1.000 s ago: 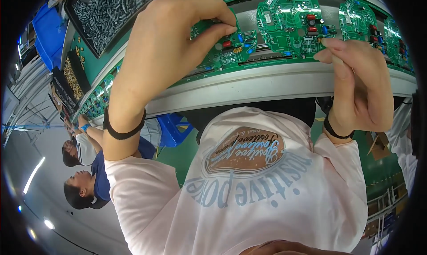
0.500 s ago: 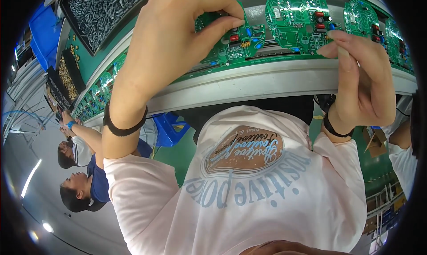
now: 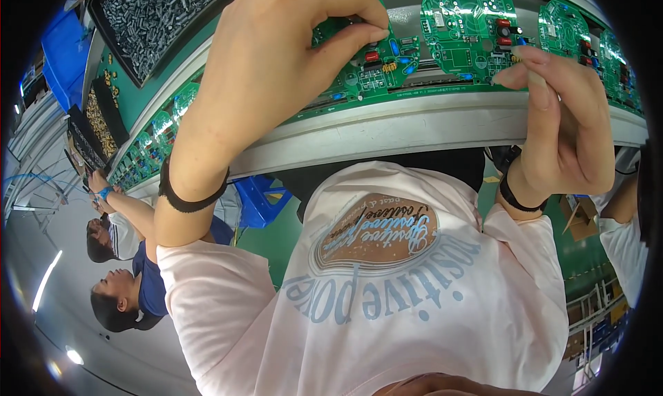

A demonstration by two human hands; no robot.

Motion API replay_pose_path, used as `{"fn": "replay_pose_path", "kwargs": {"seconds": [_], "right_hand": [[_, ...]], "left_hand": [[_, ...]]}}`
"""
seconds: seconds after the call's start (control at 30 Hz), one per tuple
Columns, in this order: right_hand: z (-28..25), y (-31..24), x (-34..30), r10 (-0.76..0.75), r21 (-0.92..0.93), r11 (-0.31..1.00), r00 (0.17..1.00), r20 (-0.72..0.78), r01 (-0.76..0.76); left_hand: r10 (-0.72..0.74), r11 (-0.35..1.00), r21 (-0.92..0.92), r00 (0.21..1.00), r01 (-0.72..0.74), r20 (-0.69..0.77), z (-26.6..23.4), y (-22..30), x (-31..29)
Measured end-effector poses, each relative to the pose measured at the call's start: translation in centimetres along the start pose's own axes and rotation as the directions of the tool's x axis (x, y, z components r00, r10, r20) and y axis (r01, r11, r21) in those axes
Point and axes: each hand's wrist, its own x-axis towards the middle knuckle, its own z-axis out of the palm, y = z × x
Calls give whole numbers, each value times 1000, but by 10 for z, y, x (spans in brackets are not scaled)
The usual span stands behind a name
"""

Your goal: The person picks up capacitors from a tray and inserts them into circuit boards on a conveyor belt. They repeat this process, positioning the capacitors into specific slots on each board by hand.

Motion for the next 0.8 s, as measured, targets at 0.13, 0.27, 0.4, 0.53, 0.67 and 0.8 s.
{"fn": "replay_pose_path", "kwargs": {"seconds": [0.13,0.27,0.4,0.53,0.67,0.8], "right_hand": [[0,0,0,1,1,1000,1000,-6,-1],[1,1,-1,4,3,1000,1000,-9,-4],[1,1,0,-1,6,1000,1000,-13,1],[0,1,-1,4,-3,1000,1000,-19,-4],[1,1,0,2,2,1000,1000,-19,-2],[2,2,1,0,-1,1000,1000,-22,0]], "left_hand": [[14,999,35,1000,-14,-4,1,1,2],[13,999,52,1000,-13,15,3,-2,5],[567,781,-84,760,-618,-318,31,-44,18],[670,688,-20,646,-725,-366,33,-45,23],[687,702,32,665,-711,-294,27,-39,23],[693,704,99,648,-704,-316,27,-33,21]]}}
